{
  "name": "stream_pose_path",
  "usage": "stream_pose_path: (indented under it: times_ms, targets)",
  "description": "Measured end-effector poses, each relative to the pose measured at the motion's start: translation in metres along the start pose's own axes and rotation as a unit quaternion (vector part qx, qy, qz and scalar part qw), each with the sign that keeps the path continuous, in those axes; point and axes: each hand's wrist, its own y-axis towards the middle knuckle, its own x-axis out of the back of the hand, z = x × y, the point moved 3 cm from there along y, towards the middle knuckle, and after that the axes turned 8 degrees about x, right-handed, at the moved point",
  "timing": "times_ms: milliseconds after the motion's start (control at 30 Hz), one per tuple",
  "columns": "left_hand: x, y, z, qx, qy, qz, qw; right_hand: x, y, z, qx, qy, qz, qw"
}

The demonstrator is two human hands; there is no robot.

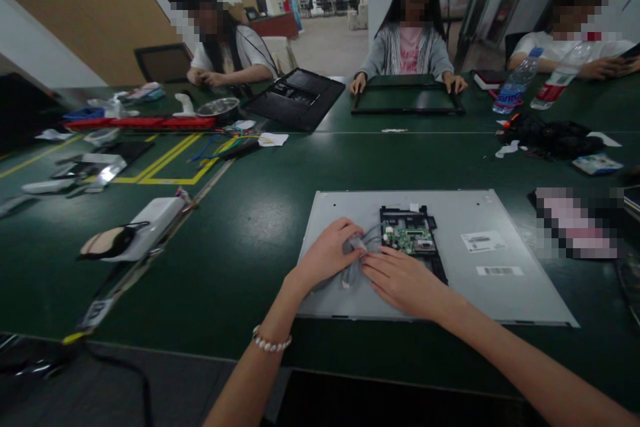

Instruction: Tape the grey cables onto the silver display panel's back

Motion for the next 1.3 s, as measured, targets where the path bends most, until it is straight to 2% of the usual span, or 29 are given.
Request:
stream_pose_path:
  times_ms: [200,333,467,567,667,800,900,1000,1067,1133,1200,1300]
  targets:
    - [0.003,-0.001,0.004,0.009,-0.046,0.04,0.998,0.001,-0.003,0.005,0.014,-0.025,0.001,1.0]
    - [0.003,-0.002,0.005,0.02,-0.058,0.037,0.997,0.003,-0.003,0.008,0.02,-0.023,0.007,1.0]
    - [0.003,-0.001,0.001,0.021,-0.037,0.027,0.999,0.017,-0.002,0.009,0.018,0.02,0.019,0.999]
    - [0.002,-0.002,-0.006,0.025,0.005,0.016,1.0,0.035,-0.014,0.001,-0.037,0.052,-0.006,0.998]
    - [0.002,-0.004,-0.018,0.035,0.072,-0.003,0.997,0.054,-0.05,-0.019,-0.166,0.058,-0.059,0.983]
    - [-0.001,-0.014,-0.04,0.064,0.141,-0.065,0.986,0.07,-0.135,-0.054,-0.37,0.01,-0.134,0.919]
    - [-0.009,-0.026,-0.06,0.084,0.146,-0.122,0.978,0.069,-0.202,-0.073,-0.471,-0.014,-0.134,0.872]
    - [-0.029,-0.036,-0.087,0.075,0.116,-0.145,0.98,0.057,-0.249,-0.077,-0.557,0.033,-0.103,0.823]
    - [-0.047,-0.039,-0.108,0.059,0.093,-0.133,0.985,0.049,-0.265,-0.072,-0.586,0.092,-0.122,0.796]
    - [-0.066,-0.039,-0.127,0.04,0.07,-0.11,0.991,0.044,-0.267,-0.065,-0.59,0.135,-0.15,0.781]
    - [-0.081,-0.038,-0.143,0.025,0.061,-0.097,0.993,0.044,-0.262,-0.06,-0.588,0.135,-0.163,0.781]
    - [-0.096,-0.034,-0.159,0.006,0.068,-0.093,0.993,0.046,-0.249,-0.056,-0.576,0.082,-0.15,0.799]
